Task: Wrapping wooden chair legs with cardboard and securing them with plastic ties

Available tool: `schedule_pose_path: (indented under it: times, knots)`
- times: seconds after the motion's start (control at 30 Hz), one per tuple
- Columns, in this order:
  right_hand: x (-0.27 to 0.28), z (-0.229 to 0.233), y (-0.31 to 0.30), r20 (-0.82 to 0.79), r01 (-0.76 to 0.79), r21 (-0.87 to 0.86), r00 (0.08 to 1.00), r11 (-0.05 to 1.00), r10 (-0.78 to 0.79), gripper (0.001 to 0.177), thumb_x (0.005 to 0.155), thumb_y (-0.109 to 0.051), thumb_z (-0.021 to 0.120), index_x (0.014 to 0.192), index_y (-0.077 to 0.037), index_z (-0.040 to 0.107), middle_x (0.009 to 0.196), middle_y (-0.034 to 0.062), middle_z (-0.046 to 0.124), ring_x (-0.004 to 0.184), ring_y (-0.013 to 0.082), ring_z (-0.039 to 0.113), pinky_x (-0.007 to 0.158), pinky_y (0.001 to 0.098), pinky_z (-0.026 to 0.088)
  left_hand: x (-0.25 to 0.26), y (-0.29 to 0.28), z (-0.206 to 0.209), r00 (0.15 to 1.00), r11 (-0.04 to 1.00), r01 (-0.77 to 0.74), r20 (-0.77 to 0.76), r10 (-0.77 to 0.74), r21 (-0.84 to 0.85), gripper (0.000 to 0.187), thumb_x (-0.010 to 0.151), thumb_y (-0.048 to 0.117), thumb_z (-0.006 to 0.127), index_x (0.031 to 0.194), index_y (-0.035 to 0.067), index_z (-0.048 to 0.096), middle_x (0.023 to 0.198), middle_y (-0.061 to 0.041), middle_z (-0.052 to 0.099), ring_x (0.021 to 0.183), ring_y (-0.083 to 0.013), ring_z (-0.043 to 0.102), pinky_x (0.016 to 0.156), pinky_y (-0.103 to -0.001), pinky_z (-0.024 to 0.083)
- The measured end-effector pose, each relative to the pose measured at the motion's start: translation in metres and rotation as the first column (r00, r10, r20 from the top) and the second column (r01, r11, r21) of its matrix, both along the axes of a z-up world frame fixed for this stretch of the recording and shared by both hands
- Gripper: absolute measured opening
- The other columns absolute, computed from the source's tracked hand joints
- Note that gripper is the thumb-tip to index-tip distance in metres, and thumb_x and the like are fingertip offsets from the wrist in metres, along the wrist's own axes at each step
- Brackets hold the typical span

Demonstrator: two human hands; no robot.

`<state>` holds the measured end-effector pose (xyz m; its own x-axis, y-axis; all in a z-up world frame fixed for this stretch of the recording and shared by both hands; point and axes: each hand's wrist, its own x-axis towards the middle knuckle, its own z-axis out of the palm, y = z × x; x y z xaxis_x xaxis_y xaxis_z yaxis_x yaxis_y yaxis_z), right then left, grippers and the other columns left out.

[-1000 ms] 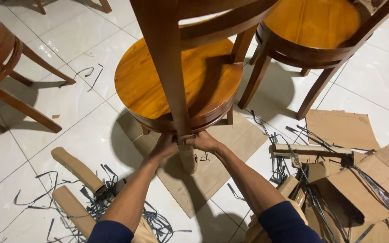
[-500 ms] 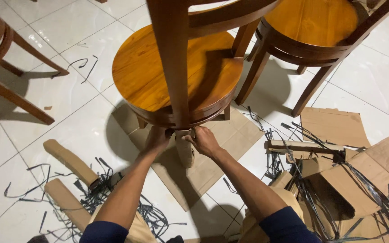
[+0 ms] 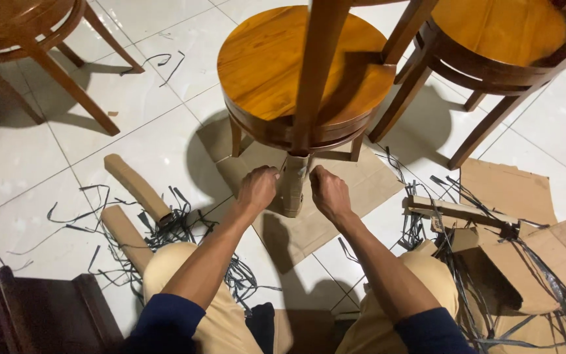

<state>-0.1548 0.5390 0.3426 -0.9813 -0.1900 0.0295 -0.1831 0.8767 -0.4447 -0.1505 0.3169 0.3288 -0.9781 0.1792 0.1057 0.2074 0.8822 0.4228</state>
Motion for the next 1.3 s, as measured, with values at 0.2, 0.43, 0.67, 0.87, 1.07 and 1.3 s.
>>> schedule_pose_path:
  times: [0.2, 0.43, 0.67, 0.87, 1.07, 1.3]
  knots:
    - [0.032, 0.012, 0.008, -0.074, -0.070, -0.003, 0.995, 0.998, 0.069, 0.003, 0.099, -0.017, 0.056, 0.102, -0.018, 0.056, 0.090, 0.0100, 0.069, 0.087, 0.0388, 0.074, 0.078, 0.0554, 0.061, 0.036, 0.003, 0.022, 1.000, 0.986, -0.018, -0.014, 0.021, 0.168, 0.023, 0.104, 0.015, 0.050, 0.105, 0.008, 0.071, 0.083, -0.016, 0.069, 0.078, -0.0374, 0.073, 0.069, -0.052, 0.061]
    - [0.038, 0.037, -0.005, -0.156, -0.123, 0.085, 0.979, 0.989, 0.135, 0.004, 0.102, -0.016, 0.054, 0.104, -0.015, 0.058, 0.096, 0.0092, 0.066, 0.085, 0.0373, 0.074, 0.074, 0.0530, 0.062, 0.046, -0.002, 0.020, 1.000, 0.992, 0.018, -0.019, -0.016, 0.125, 0.021, 0.101, 0.005, 0.052, 0.106, 0.003, 0.072, 0.087, -0.017, 0.071, 0.077, -0.0348, 0.074, 0.066, -0.048, 0.061]
    - [0.022, 0.005, 0.005, -0.179, -0.168, 0.173, 0.964, 0.970, 0.199, 0.003, 0.100, -0.017, 0.055, 0.102, -0.017, 0.057, 0.098, 0.0072, 0.064, 0.083, 0.0372, 0.075, 0.068, 0.0493, 0.062, 0.079, 0.004, 0.028, 0.988, 0.988, 0.135, 0.059, -0.139, 0.075, 0.028, 0.104, 0.011, 0.046, 0.112, 0.007, 0.073, 0.095, -0.014, 0.075, 0.085, -0.0370, 0.075, 0.071, -0.053, 0.059]
    - [0.035, 0.030, -0.011, -0.284, -0.345, 0.098, 0.889, 0.933, 0.359, 0.006, 0.100, -0.012, 0.056, 0.105, -0.009, 0.056, 0.130, 0.0092, 0.060, 0.108, 0.0326, 0.068, 0.076, 0.0467, 0.063, 0.084, 0.004, 0.027, 0.979, 0.974, 0.205, 0.004, -0.206, 0.102, 0.028, 0.104, 0.014, 0.043, 0.103, 0.011, 0.071, 0.092, -0.012, 0.071, 0.089, -0.0354, 0.073, 0.072, -0.050, 0.059]
    - [0.018, 0.006, -0.018, -0.279, -0.268, -0.178, 0.936, 0.947, 0.212, 0.014, 0.095, -0.004, 0.061, 0.108, -0.010, 0.059, 0.094, 0.0109, 0.063, 0.093, 0.0345, 0.072, 0.075, 0.0447, 0.061, 0.079, 0.009, -0.009, 0.966, 0.939, 0.238, 0.042, -0.256, 0.248, 0.030, 0.104, 0.016, 0.038, 0.104, 0.010, 0.067, 0.088, -0.016, 0.066, 0.084, -0.0432, 0.067, 0.069, -0.055, 0.055]
    - [0.017, 0.007, -0.027, -0.305, -0.216, -0.481, 0.950, 0.850, 0.069, 0.016, 0.099, -0.002, 0.060, 0.115, -0.004, 0.061, 0.094, 0.0164, 0.068, 0.095, 0.0376, 0.072, 0.080, 0.0448, 0.060, 0.078, 0.025, -0.019, 0.940, 0.920, 0.327, 0.022, -0.340, 0.218, 0.028, 0.104, 0.014, 0.037, 0.102, 0.010, 0.065, 0.085, -0.012, 0.064, 0.083, -0.0370, 0.068, 0.069, -0.048, 0.055]
